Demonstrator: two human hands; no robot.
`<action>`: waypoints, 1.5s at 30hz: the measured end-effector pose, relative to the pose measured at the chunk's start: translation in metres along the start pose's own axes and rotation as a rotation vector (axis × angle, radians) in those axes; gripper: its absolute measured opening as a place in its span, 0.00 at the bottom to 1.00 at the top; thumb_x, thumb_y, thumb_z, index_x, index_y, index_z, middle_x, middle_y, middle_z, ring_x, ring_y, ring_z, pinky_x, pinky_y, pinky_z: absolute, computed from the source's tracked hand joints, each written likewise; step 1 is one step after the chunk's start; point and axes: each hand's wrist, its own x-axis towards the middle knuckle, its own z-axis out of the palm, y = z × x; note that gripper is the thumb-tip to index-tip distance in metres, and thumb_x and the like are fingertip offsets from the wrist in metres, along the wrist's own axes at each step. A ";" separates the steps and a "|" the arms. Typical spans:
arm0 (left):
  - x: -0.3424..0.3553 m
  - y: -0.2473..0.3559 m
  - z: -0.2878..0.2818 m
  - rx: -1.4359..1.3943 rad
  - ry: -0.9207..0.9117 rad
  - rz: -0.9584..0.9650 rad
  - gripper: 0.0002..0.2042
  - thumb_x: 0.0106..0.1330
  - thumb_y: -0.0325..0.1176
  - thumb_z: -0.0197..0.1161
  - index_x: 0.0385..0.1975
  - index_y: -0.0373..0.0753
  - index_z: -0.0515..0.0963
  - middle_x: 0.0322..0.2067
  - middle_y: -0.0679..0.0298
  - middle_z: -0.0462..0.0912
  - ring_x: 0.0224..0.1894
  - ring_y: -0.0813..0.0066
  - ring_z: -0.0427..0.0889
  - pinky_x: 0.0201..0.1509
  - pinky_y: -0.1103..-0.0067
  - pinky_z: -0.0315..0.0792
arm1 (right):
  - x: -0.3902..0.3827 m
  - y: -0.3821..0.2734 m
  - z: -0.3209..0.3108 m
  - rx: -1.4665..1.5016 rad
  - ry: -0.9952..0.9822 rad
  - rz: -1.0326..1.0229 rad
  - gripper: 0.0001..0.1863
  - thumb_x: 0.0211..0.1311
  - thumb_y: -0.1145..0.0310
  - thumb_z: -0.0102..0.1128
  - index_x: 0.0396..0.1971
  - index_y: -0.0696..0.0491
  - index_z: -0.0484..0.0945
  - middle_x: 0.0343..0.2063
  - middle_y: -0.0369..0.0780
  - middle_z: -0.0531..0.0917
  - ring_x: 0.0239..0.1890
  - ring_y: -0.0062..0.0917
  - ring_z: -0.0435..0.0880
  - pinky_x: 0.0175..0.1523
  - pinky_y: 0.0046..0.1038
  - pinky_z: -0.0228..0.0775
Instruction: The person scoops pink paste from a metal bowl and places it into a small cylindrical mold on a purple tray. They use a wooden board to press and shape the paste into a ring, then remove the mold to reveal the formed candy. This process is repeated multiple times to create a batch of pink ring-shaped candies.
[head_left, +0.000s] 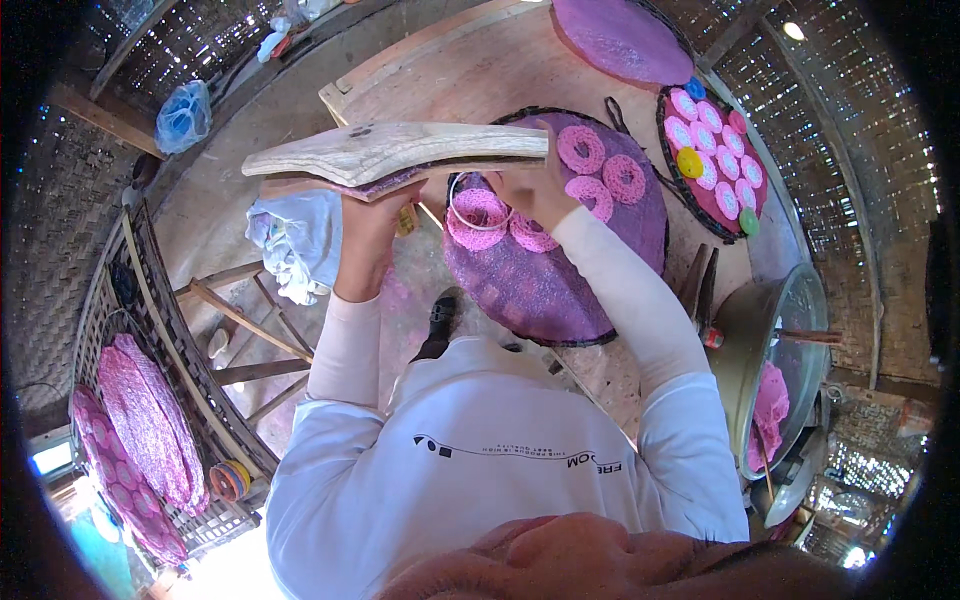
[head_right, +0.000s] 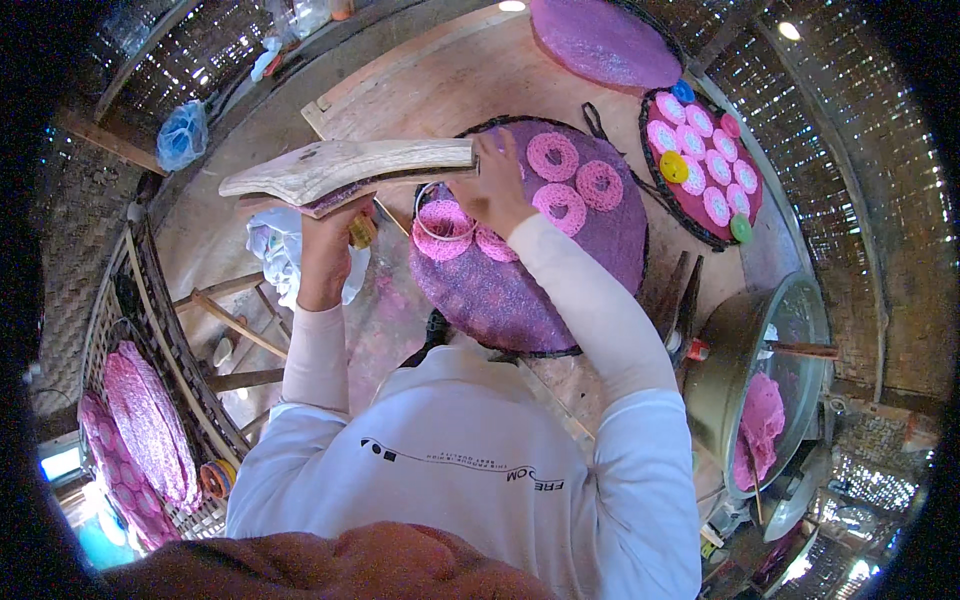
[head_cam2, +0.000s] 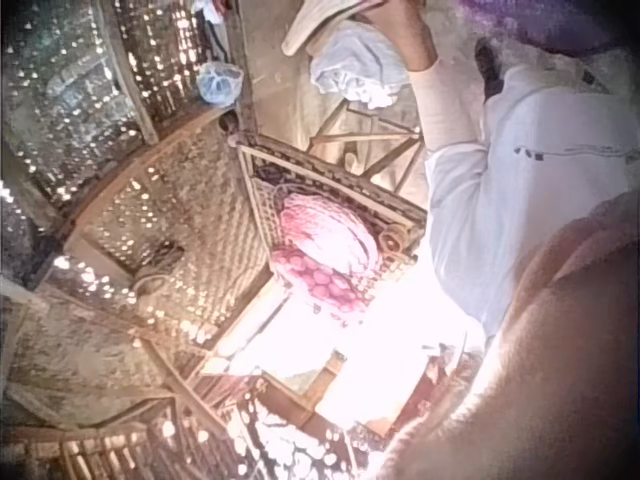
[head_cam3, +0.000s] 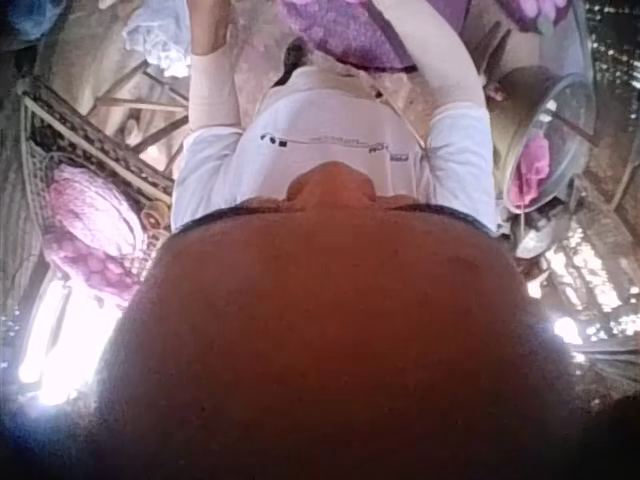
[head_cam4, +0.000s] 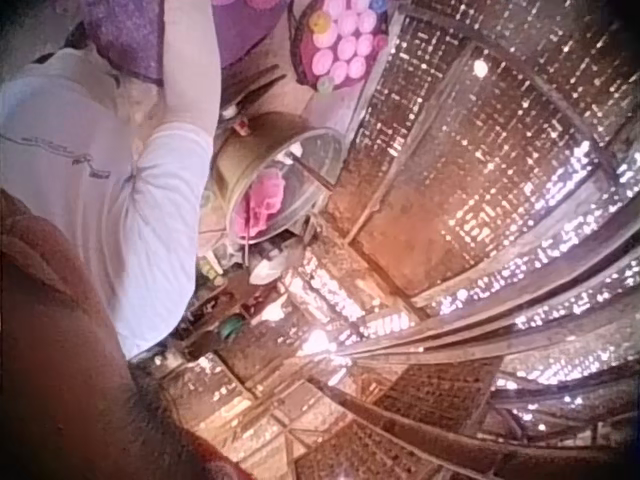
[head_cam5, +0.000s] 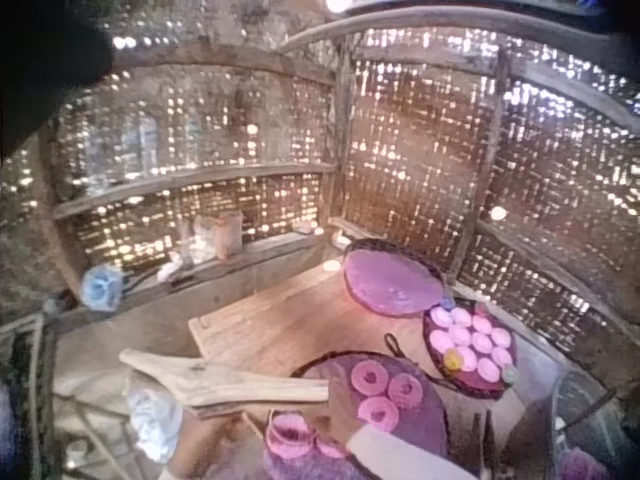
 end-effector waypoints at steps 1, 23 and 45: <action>0.000 -0.002 -0.002 0.004 0.002 0.002 0.05 0.50 0.23 0.61 0.27 0.35 0.73 0.22 0.66 0.74 0.23 0.78 0.72 0.26 0.81 0.66 | 0.007 -0.003 0.004 -0.034 -0.003 -0.013 0.19 0.46 0.59 0.59 0.36 0.57 0.75 0.42 0.43 0.74 0.49 0.35 0.68 0.61 0.45 0.45; -0.004 0.001 -0.022 0.022 0.047 0.056 0.06 0.47 0.22 0.60 0.26 0.35 0.74 0.24 0.65 0.75 0.25 0.76 0.73 0.30 0.81 0.66 | -0.001 -0.015 -0.074 -0.053 -0.093 0.011 0.08 0.48 0.63 0.58 0.25 0.51 0.79 0.33 0.39 0.73 0.46 0.31 0.70 0.59 0.47 0.45; -0.020 -0.054 0.042 0.504 -0.346 0.716 0.14 0.57 0.35 0.62 0.42 0.38 0.74 0.40 0.61 0.76 0.42 0.71 0.74 0.43 0.74 0.71 | -0.058 -0.048 -0.229 0.344 0.357 0.124 0.23 0.49 0.56 0.62 0.42 0.56 0.73 0.39 0.45 0.76 0.42 0.39 0.75 0.46 0.33 0.66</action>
